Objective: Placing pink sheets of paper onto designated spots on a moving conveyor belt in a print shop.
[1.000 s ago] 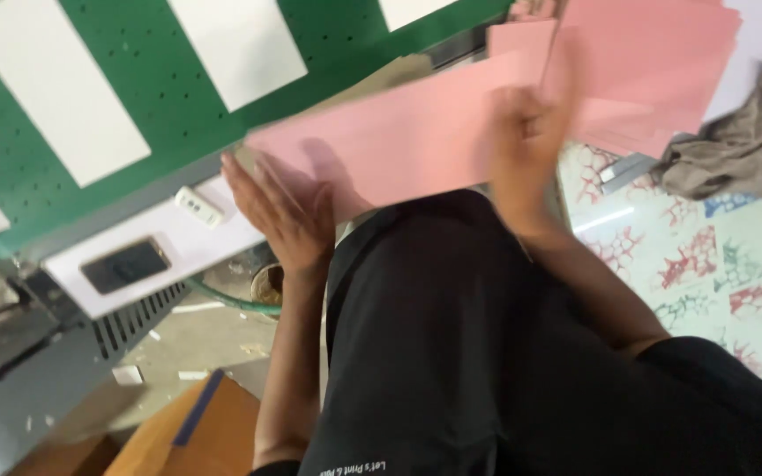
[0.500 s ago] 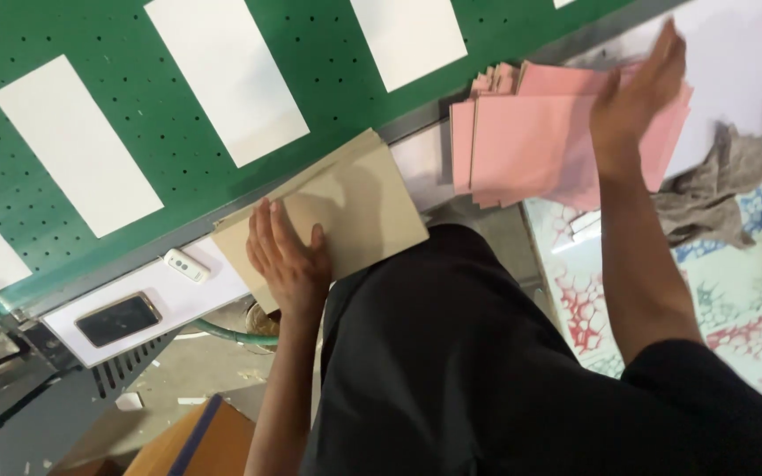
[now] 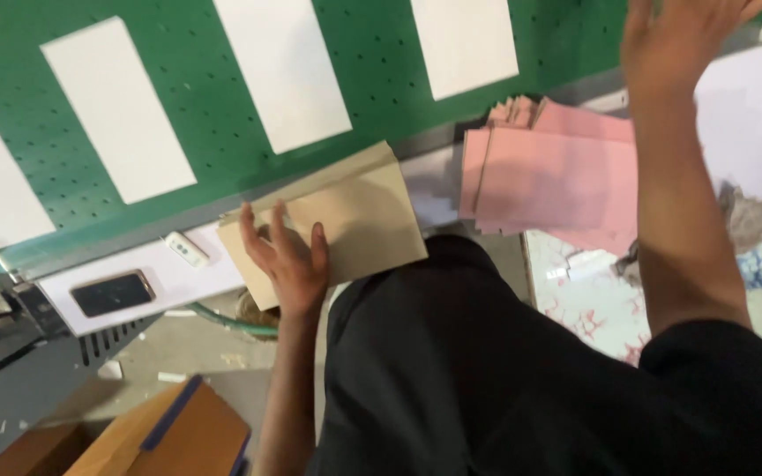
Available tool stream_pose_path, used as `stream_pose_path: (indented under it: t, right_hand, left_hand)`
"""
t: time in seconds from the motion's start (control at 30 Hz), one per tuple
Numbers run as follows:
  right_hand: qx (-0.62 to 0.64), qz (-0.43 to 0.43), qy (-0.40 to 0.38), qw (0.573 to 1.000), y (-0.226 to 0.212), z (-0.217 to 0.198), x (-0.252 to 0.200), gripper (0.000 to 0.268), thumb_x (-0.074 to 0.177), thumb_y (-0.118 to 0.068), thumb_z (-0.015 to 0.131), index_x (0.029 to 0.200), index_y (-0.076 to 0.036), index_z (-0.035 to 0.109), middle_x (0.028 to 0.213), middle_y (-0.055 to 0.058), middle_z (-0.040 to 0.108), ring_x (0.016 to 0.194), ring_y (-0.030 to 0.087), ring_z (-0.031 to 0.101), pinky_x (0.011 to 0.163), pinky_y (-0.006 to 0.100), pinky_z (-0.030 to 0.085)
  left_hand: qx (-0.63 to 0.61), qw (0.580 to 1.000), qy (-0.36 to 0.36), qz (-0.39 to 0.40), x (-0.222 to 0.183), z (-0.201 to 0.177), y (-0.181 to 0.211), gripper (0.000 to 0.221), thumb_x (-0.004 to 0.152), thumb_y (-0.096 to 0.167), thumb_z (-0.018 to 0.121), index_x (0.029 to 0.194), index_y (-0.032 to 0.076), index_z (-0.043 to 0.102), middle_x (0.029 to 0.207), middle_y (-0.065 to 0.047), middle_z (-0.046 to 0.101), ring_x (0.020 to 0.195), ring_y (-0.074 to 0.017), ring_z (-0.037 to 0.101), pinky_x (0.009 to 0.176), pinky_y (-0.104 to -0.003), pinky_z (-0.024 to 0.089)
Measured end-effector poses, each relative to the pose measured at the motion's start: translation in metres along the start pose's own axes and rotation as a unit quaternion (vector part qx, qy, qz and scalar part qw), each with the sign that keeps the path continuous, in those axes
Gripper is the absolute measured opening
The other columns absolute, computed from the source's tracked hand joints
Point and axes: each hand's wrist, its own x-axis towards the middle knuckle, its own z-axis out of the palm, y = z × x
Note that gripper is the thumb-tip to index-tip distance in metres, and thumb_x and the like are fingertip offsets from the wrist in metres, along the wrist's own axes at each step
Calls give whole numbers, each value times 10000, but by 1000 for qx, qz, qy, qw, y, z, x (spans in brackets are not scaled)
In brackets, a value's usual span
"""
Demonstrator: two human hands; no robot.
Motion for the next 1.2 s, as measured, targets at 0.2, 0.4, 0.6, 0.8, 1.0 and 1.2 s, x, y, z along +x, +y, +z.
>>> stream_pose_path:
  t: [0.2, 0.4, 0.6, 0.8, 1.0, 1.2]
  right_hand:
    - [158, -93, -69, 981, -192, -151, 46, 318, 1001, -165, 745, 794, 13, 582, 1406, 231, 617, 1364, 423, 447, 1156, 575, 272]
    - [414, 30, -147, 898, -254, -222, 19, 203, 990, -203, 721, 965, -1, 721, 1370, 120, 635, 1317, 228, 476, 1006, 347, 409]
    - [499, 119, -153, 845, -283, -256, -1, 275, 1022, -243, 717, 1073, 27, 716, 1262, 89, 657, 1086, 155, 582, 836, 274, 449]
    - [561, 84, -164, 807, -302, -271, -23, 253, 1108, -191, 663, 1145, 59, 681, 1248, 85, 635, 1082, 136, 606, 925, 275, 477]
    - [564, 164, -144, 796, -308, -277, -33, 285, 1138, -194, 676, 1213, 80, 648, 1242, 76, 644, 1081, 136, 648, 962, 259, 520]
    - [573, 202, -142, 782, -308, -246, -31, 310, 1137, -227, 710, 1248, 59, 667, 1204, 70, 659, 1044, 139, 645, 931, 253, 498]
  left_hand:
    - [-144, 987, -59, -48, 14, 13, 3, 414, 1025, 153, 748, 1418, 91, 634, 1610, -131, 448, 1512, -343, 472, 1250, -470, 437]
    - [-369, 922, -88, -81, 45, 36, -10, 550, 1069, 277, 650, 1548, 98, 448, 1637, -165, 313, 1493, -310, 404, 1119, -399, 479]
    - [-468, 869, -146, -62, 48, 18, -14, 572, 1096, 421, 572, 1574, 142, 428, 1674, -157, 260, 1515, -288, 387, 1170, -420, 457]
    - [-443, 851, -277, -46, 23, 40, -27, 576, 1096, 483, 545, 1492, 66, 558, 1562, -165, 454, 1453, -274, 454, 1194, -404, 390]
    - [-533, 742, -354, -200, -2, 8, -35, 582, 1003, 492, 617, 1290, -13, 665, 1218, -123, 692, 1067, -202, 619, 960, -350, 497]
    - [-560, 775, -234, -176, -11, -22, -60, 206, 992, 259, 743, 995, 54, 769, 1205, -69, 667, 1023, -151, 644, 876, -285, 571]
